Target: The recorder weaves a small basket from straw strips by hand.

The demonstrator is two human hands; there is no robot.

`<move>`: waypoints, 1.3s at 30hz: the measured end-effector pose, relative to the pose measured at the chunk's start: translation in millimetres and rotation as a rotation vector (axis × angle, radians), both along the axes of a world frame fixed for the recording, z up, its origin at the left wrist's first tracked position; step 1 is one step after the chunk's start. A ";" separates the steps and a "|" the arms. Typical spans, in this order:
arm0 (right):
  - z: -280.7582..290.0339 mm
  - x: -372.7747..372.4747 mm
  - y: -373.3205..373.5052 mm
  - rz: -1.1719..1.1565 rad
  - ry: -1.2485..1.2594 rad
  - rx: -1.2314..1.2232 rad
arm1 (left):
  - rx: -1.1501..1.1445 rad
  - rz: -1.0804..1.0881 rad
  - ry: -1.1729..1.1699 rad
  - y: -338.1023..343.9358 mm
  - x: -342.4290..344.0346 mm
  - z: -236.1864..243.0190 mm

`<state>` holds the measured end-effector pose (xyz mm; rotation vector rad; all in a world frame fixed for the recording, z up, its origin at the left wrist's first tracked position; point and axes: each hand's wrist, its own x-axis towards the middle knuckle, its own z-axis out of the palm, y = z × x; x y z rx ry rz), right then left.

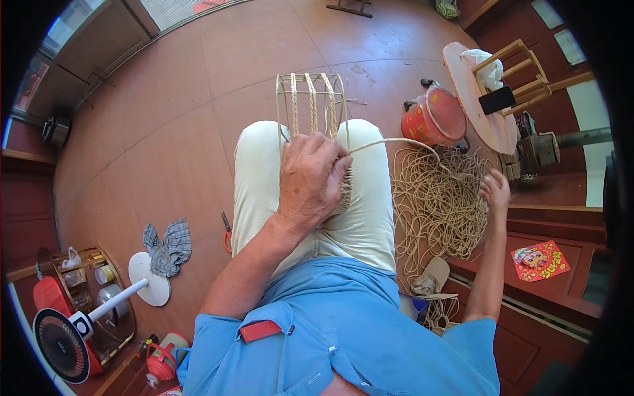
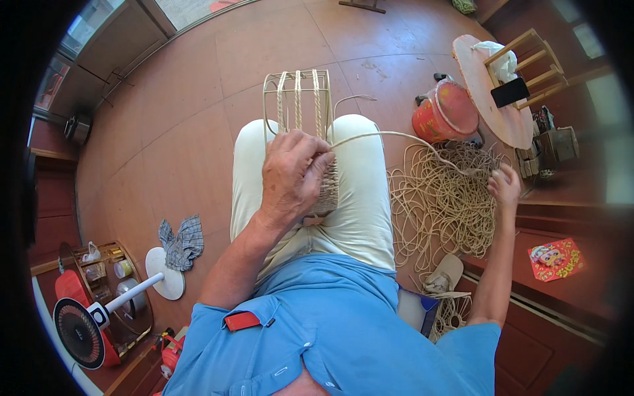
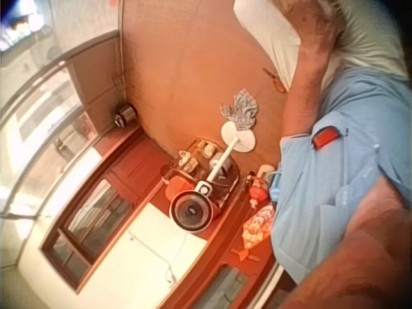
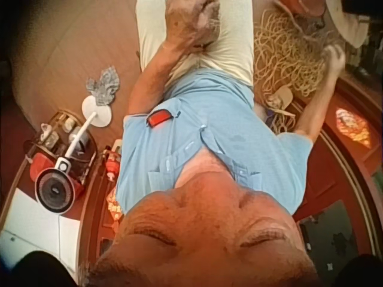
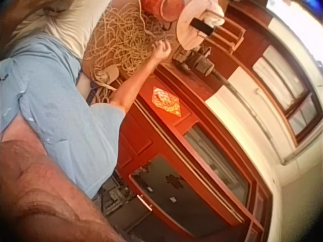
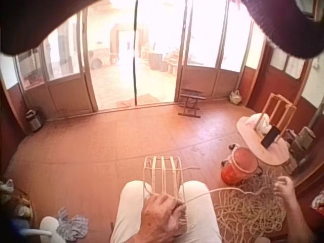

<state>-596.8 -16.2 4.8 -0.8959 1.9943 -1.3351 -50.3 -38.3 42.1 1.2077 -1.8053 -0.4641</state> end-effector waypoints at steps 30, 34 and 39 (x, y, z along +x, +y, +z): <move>32.8 366.5 -9.8 0.890 0.700 -0.503 | -0.077 0.190 -0.449 -36.8 -13.4 3.9; 31.7 363.4 -7.8 0.910 0.686 -0.495 | -0.004 0.175 -0.426 -33.8 -16.8 3.5; 25.1 365.5 -6.0 0.873 0.626 -0.537 | -0.022 0.105 -0.269 -13.6 -8.1 -4.1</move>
